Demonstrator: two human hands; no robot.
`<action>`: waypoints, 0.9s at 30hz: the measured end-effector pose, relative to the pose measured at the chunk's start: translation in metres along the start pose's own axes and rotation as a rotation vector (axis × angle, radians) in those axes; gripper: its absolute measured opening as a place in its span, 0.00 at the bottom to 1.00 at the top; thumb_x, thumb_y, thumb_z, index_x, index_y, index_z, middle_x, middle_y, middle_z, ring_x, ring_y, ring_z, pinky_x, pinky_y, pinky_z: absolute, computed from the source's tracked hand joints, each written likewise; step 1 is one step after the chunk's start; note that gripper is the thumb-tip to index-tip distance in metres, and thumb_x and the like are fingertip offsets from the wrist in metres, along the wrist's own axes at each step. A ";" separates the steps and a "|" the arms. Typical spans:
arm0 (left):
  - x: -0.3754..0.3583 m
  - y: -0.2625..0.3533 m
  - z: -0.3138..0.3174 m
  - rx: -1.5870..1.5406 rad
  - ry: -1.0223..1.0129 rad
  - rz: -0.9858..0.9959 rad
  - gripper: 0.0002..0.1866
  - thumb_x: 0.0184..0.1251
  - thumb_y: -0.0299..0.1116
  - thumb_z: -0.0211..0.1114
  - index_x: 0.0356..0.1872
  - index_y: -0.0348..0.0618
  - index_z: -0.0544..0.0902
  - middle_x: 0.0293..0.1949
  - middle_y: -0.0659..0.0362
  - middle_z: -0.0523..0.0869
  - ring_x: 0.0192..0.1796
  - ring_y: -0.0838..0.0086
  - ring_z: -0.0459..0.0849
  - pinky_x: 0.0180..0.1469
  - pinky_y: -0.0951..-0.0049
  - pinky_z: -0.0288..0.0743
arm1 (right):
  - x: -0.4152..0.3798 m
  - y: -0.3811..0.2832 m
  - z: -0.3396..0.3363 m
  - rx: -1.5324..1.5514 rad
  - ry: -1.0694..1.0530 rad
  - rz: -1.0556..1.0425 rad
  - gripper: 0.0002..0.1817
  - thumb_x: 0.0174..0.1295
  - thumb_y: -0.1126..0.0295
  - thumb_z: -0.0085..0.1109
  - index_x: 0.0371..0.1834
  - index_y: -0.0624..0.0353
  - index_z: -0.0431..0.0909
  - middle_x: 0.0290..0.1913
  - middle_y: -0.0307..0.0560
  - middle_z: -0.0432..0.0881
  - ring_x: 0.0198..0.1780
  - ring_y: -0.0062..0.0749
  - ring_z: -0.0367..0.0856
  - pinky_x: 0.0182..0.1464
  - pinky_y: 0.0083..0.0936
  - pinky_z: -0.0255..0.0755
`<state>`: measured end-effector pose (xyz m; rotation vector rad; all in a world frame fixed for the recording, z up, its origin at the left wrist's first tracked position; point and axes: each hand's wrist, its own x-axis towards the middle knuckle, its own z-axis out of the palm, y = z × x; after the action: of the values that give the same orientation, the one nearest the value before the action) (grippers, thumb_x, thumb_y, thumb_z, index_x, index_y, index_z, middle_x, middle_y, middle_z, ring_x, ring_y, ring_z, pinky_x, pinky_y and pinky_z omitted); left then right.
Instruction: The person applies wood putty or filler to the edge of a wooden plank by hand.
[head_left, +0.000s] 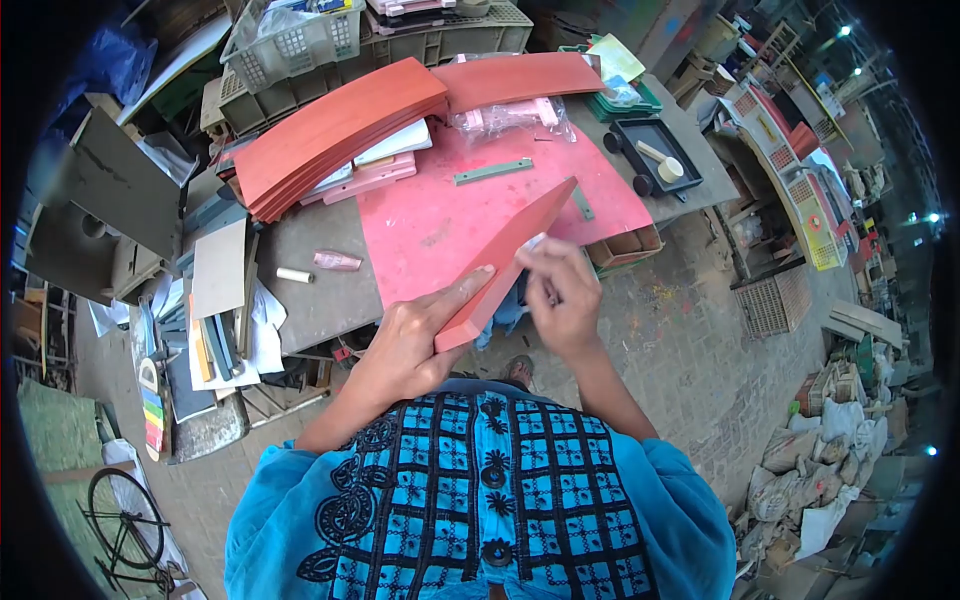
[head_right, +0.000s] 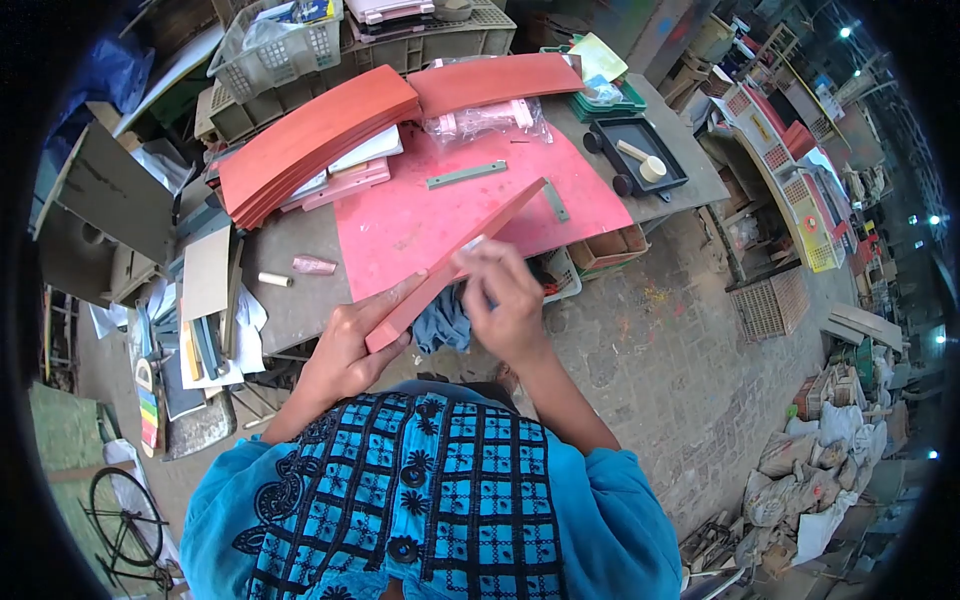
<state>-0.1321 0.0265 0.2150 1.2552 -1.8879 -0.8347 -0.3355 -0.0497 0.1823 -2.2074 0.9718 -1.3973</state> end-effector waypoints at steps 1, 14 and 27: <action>-0.001 -0.003 0.001 0.000 0.006 0.019 0.40 0.48 0.22 0.62 0.71 0.41 0.69 0.57 0.38 0.81 0.56 0.40 0.80 0.57 0.54 0.77 | 0.001 0.003 0.006 0.110 0.062 0.084 0.19 0.52 0.87 0.58 0.47 0.62 0.85 0.42 0.52 0.81 0.43 0.41 0.84 0.46 0.30 0.79; -0.005 -0.009 -0.001 -0.025 0.037 0.068 0.39 0.49 0.21 0.63 0.69 0.37 0.69 0.55 0.36 0.81 0.54 0.39 0.81 0.54 0.52 0.78 | 0.005 -0.043 -0.004 0.094 -0.167 0.031 0.21 0.53 0.88 0.55 0.50 0.62 0.84 0.45 0.51 0.80 0.44 0.37 0.84 0.42 0.29 0.78; -0.001 -0.015 -0.006 -0.167 0.159 -0.050 0.35 0.55 0.25 0.64 0.68 0.34 0.71 0.44 0.32 0.83 0.47 0.39 0.84 0.50 0.56 0.76 | 0.011 -0.016 0.022 0.043 0.099 0.029 0.20 0.57 0.86 0.55 0.54 0.64 0.83 0.46 0.48 0.80 0.43 0.31 0.81 0.44 0.24 0.76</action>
<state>-0.1194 0.0220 0.2064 1.2318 -1.6333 -0.8726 -0.3066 -0.0477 0.1892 -2.1018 0.9935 -1.5126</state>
